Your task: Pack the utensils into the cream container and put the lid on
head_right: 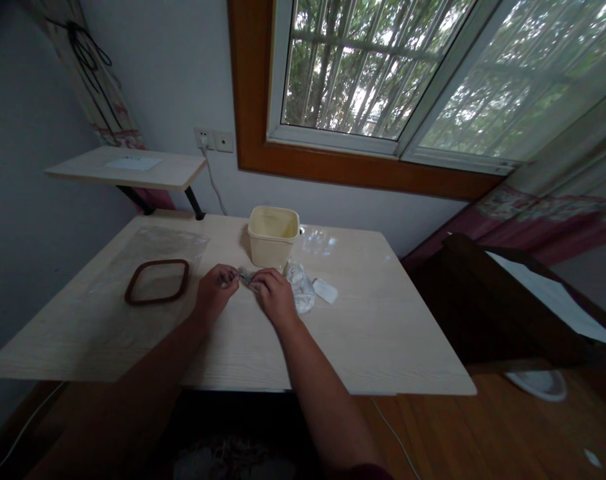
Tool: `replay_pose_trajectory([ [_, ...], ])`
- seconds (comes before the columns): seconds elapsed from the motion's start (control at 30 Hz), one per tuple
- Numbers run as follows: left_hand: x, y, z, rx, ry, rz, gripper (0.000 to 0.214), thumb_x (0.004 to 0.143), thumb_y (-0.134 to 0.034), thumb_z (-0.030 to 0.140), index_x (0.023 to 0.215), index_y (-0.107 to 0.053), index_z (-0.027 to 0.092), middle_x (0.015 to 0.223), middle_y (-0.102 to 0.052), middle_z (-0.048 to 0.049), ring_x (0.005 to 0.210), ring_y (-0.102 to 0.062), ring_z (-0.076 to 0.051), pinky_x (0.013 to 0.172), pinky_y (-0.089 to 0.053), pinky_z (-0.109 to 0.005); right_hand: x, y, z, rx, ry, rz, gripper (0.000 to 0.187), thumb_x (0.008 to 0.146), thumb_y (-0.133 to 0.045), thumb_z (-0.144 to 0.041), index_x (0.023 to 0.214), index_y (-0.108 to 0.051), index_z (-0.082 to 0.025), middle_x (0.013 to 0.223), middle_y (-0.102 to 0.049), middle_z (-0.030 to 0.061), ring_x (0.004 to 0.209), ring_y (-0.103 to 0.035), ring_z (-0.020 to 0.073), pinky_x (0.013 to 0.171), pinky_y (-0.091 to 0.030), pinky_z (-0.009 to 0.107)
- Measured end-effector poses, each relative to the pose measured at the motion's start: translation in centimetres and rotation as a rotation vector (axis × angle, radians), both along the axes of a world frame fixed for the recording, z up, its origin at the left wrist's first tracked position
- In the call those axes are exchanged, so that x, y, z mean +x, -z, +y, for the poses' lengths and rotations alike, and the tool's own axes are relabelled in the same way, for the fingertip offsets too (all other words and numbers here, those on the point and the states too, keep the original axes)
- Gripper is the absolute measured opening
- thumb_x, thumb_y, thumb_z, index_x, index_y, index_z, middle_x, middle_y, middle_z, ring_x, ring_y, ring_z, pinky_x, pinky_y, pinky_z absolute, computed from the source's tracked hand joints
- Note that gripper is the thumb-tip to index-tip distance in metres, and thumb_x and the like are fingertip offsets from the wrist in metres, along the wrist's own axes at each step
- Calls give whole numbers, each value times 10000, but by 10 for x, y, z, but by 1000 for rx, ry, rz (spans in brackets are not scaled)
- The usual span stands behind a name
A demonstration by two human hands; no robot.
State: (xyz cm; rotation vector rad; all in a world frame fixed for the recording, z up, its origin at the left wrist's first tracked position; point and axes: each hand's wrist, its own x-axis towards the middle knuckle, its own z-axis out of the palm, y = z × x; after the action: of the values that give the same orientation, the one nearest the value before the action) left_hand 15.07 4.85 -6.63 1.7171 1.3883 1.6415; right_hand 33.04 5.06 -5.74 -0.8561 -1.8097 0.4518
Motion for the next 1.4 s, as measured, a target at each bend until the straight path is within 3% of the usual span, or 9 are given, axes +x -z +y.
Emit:
replay_pose_trajectory([
  [0.17, 0, 0, 1, -110, 37, -150, 262, 782, -673, 214, 702, -424, 223, 826, -687, -15, 785, -660, -140, 765, -522, -278, 0, -3, -1, -24, 12, 55, 91, 926, -622, -206, 893, -697, -246, 940, -682, 42, 930, -649, 200, 855, -525, 350],
  [0.3, -1, 3, 2, -109, 111, -205, 217, 776, -684, 245, 756, -469, 219, 837, -654, -17, 813, -652, -147, 798, -546, -298, 1, 0, -1, -26, 11, 16, 68, 942, -614, -225, 936, -677, -250, 967, -667, 53, 954, -640, 210, 872, -526, 372],
  [0.47, 0, 6, 1, -89, 228, -242, 207, 787, -701, 264, 946, -582, 208, 992, -625, -45, 874, -665, -152, 807, -595, -318, 1, 2, -2, 30, -9, -67, 73, 970, -595, -257, 973, -667, -253, 1008, -668, 69, 974, -638, 209, 878, -533, 381],
  [0.63, -1, 2, -1, -99, 249, -174, 286, 828, -681, 254, 1110, -652, 218, 1143, -614, -86, 934, -681, -165, 802, -618, -321, 2, -3, -4, 77, -80, -141, 111, 984, -557, -240, 987, -668, -250, 1042, -681, 85, 997, -645, 211, 884, -542, 377],
  [0.83, -7, -4, -2, -29, 296, -60, 257, 869, -647, 242, 1117, -713, 231, 1127, -682, -91, 1028, -692, -194, 891, -609, -344, 7, -3, -4, 106, -63, -159, 122, 985, -531, -205, 984, -646, -246, 1069, -679, 95, 1024, -645, 204, 907, -547, 385],
  [0.97, -9, -7, -2, -1, 261, -22, 233, 861, -655, 238, 1083, -726, 230, 1091, -704, -86, 1023, -695, -199, 914, -608, -361, 8, -1, -3, 106, -48, -128, 115, 972, -545, -185, 963, -636, -254, 1083, -674, 92, 1048, -643, 204, 921, -548, 399],
  [1.23, -7, -1, 0, 4, 199, -54, 115, 832, -695, 237, 942, -729, 229, 1055, -604, -72, 973, -669, -179, 848, -635, -351, 1, -2, -4, 69, -72, -109, 35, 939, -634, -260, 974, -636, -261, 1080, -658, 82, 1043, -640, 209, 928, -544, 392],
  [1.4, -7, 0, 0, 0, 246, -7, 116, 825, -693, 224, 935, -731, 235, 1024, -611, -63, 938, -666, -166, 831, -621, -327, -4, -1, -3, -4, -16, -67, 259, 889, -720, -313, 1127, -635, -258, 1093, -630, 86, 1048, -624, 224, 926, -538, 391],
])
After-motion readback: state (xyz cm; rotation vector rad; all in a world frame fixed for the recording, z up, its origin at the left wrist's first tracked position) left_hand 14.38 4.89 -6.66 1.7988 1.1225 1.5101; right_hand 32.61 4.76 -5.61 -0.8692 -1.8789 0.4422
